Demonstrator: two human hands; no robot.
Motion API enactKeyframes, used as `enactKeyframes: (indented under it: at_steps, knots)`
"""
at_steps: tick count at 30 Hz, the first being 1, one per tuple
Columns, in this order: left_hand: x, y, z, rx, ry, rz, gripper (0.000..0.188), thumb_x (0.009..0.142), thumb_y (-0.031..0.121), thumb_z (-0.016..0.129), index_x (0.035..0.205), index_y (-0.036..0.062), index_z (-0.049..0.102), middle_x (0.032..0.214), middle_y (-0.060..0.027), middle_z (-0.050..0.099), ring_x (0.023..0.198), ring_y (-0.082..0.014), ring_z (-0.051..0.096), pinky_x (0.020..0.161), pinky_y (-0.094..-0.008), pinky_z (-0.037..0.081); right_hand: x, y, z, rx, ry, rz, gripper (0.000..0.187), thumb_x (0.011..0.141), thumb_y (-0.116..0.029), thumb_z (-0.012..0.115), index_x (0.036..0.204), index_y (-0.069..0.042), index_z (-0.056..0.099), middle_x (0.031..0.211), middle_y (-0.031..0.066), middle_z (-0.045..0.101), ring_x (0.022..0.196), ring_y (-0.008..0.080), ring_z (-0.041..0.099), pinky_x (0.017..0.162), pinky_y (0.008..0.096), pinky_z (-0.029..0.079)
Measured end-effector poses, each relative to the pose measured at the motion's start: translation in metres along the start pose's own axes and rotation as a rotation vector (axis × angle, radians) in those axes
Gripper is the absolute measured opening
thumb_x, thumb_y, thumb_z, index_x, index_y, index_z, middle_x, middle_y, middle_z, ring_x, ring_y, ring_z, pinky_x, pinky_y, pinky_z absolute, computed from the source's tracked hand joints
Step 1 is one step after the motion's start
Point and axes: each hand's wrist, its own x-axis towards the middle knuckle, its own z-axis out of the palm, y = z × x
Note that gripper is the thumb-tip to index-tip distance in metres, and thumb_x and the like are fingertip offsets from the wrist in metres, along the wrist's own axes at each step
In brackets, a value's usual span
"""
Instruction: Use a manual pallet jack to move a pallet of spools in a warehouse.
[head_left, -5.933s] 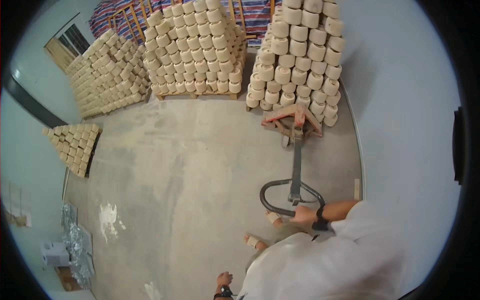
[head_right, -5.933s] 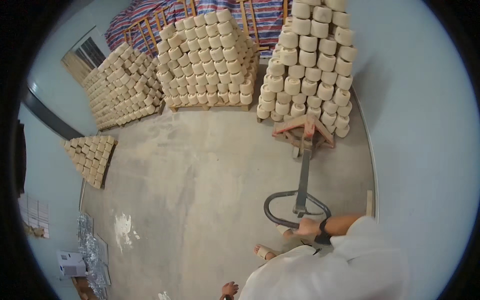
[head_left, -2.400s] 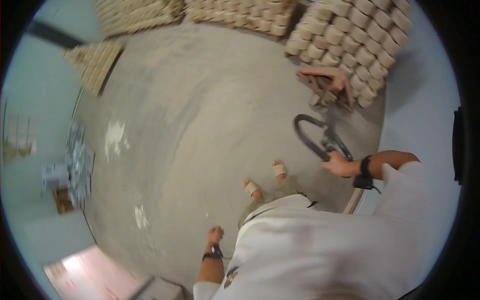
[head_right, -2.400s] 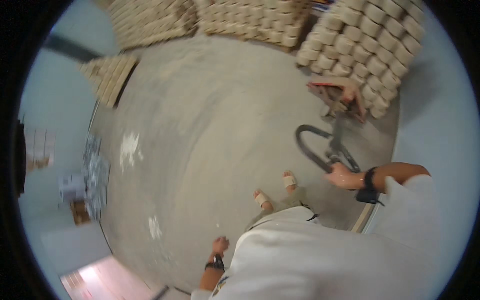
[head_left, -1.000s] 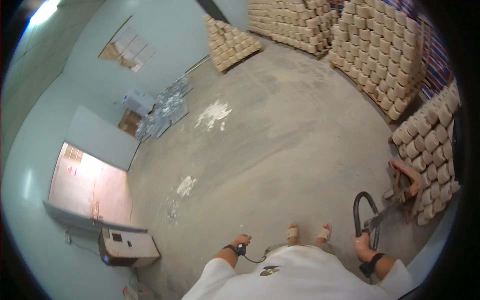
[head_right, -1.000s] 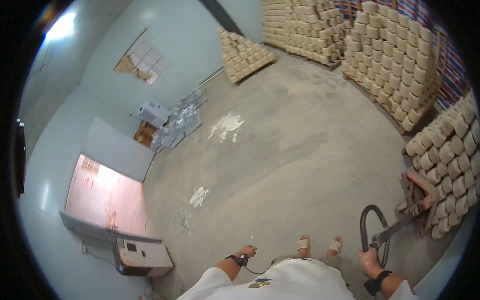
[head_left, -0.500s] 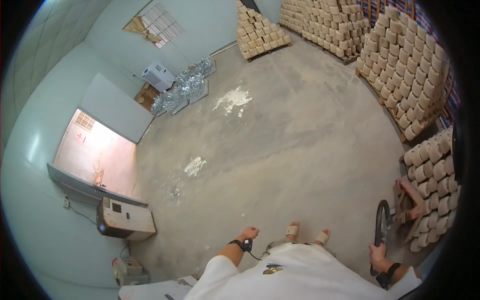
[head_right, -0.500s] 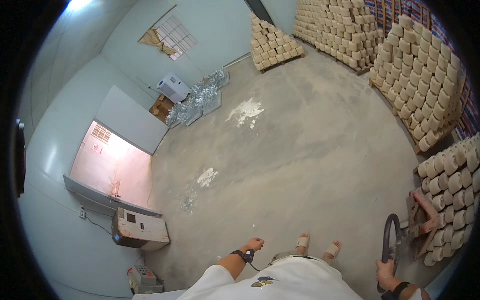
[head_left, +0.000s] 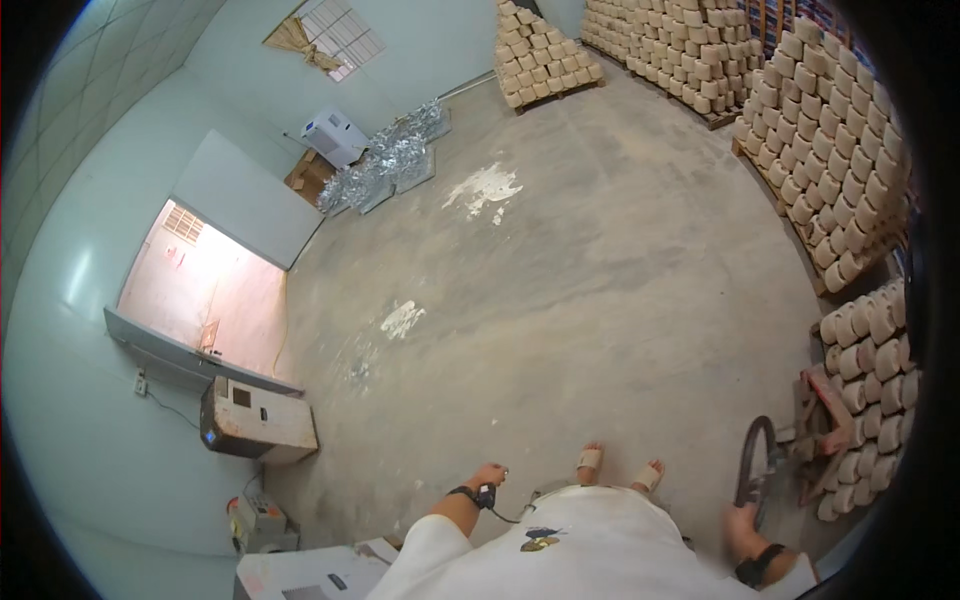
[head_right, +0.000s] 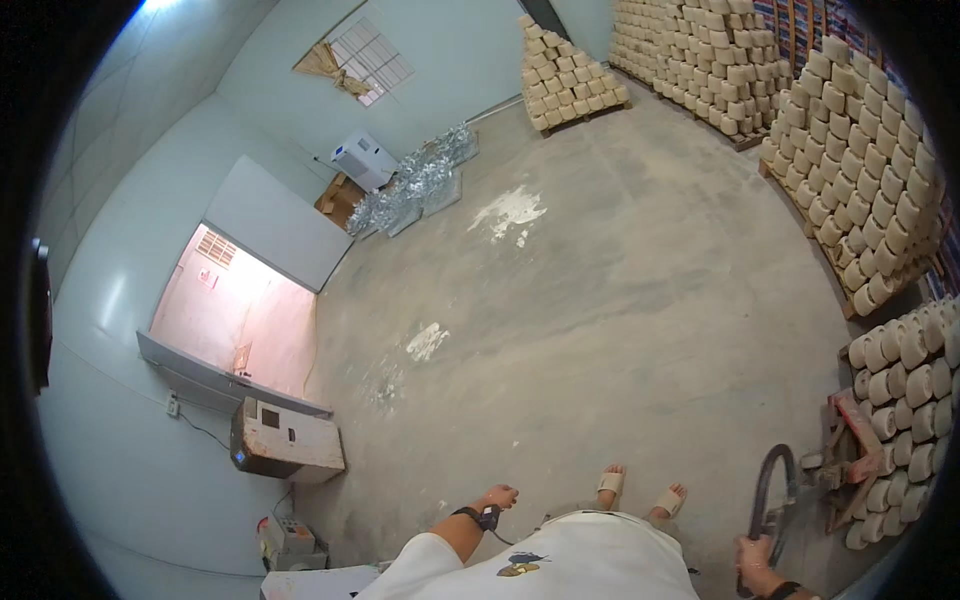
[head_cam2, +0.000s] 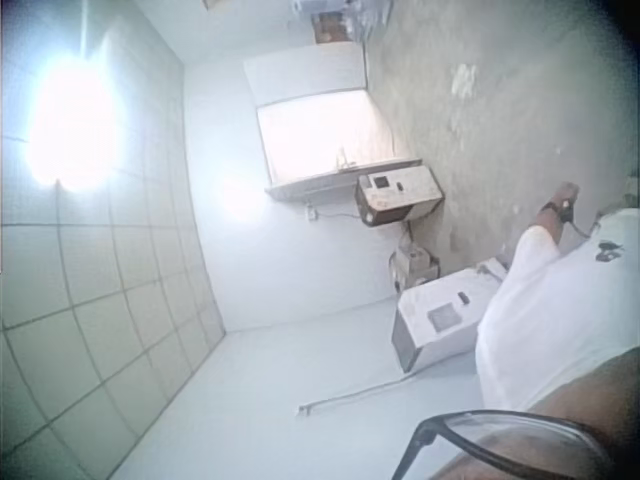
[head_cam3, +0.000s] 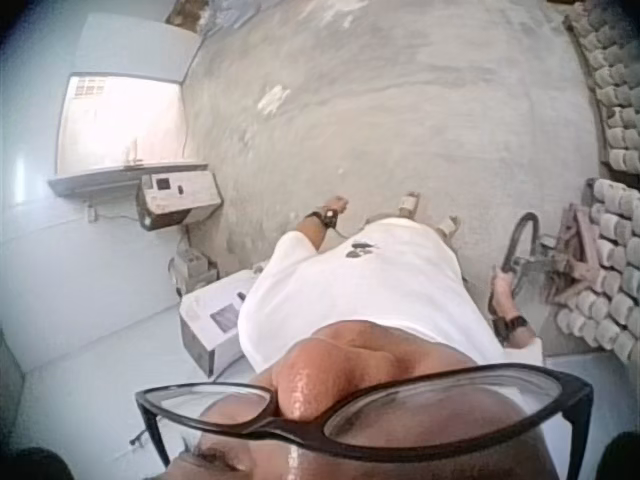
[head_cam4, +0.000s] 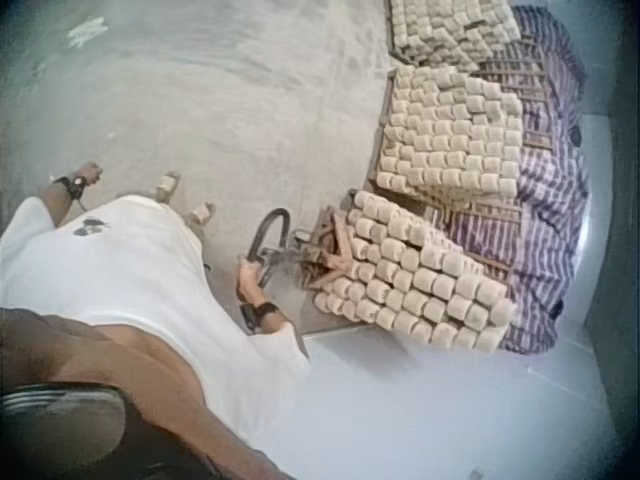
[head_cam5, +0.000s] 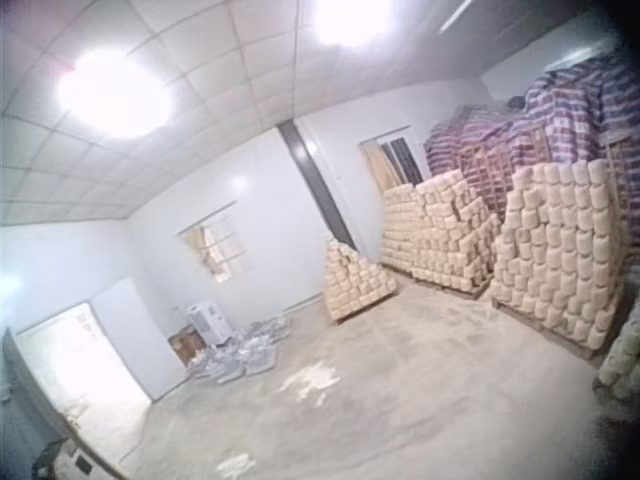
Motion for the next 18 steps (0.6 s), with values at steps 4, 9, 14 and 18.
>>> enactKeyframes:
  at_steps: [4, 9, 14, 18]
  knots:
    - [-0.004, 0.013, -0.005, -0.051, 0.102, 0.070, 0.043, 0.083, 0.038, 0.057, 0.106, 0.0030, 0.068, 0.089, -0.0098, 0.071, 0.077, -0.0204, 0.066, 0.075, -0.0346, 0.052, -0.005, -0.011, -0.012, -0.023, -0.043, -0.044, 0.016, 0.079, -0.009, 0.063, 0.074, -0.007, 0.048, 0.054, 0.0016, 0.043, 0.037, 0.0179, 0.040, 0.035, 0.0359, 0.034]
    - [-0.004, 0.023, -0.016, 0.078, 0.073, 0.144, 0.045, 0.080, 0.038, 0.055, 0.107, 0.0043, 0.068, 0.093, -0.0105, 0.071, 0.086, -0.0239, 0.067, 0.081, -0.0363, 0.051, 0.069, 0.080, 0.093, -0.164, 0.130, -0.137, 0.016, 0.078, -0.014, 0.064, 0.082, -0.005, 0.052, 0.055, 0.0043, 0.046, 0.042, 0.0205, 0.047, 0.046, 0.0380, 0.039]
    - [0.010, 0.031, -0.015, 0.041, 0.123, 0.174, 0.045, 0.080, 0.039, 0.055, 0.107, 0.0044, 0.068, 0.094, -0.0108, 0.071, 0.089, -0.0257, 0.067, 0.083, -0.0376, 0.051, 0.071, 0.079, 0.085, -0.324, -0.005, -0.252, 0.017, 0.078, -0.014, 0.064, 0.081, -0.005, 0.050, 0.057, 0.0052, 0.047, 0.043, 0.0200, 0.048, 0.041, 0.0371, 0.038]
    - [0.012, 0.038, -0.010, 0.008, 0.129, 0.197, 0.045, 0.081, 0.038, 0.055, 0.106, 0.0030, 0.068, 0.093, -0.0115, 0.071, 0.091, -0.0256, 0.067, 0.083, -0.0375, 0.051, 0.055, 0.053, 0.013, -0.133, 0.109, -0.125, 0.015, 0.076, -0.012, 0.065, 0.080, -0.003, 0.054, 0.053, 0.0041, 0.048, 0.044, 0.0221, 0.051, 0.042, 0.0395, 0.042]
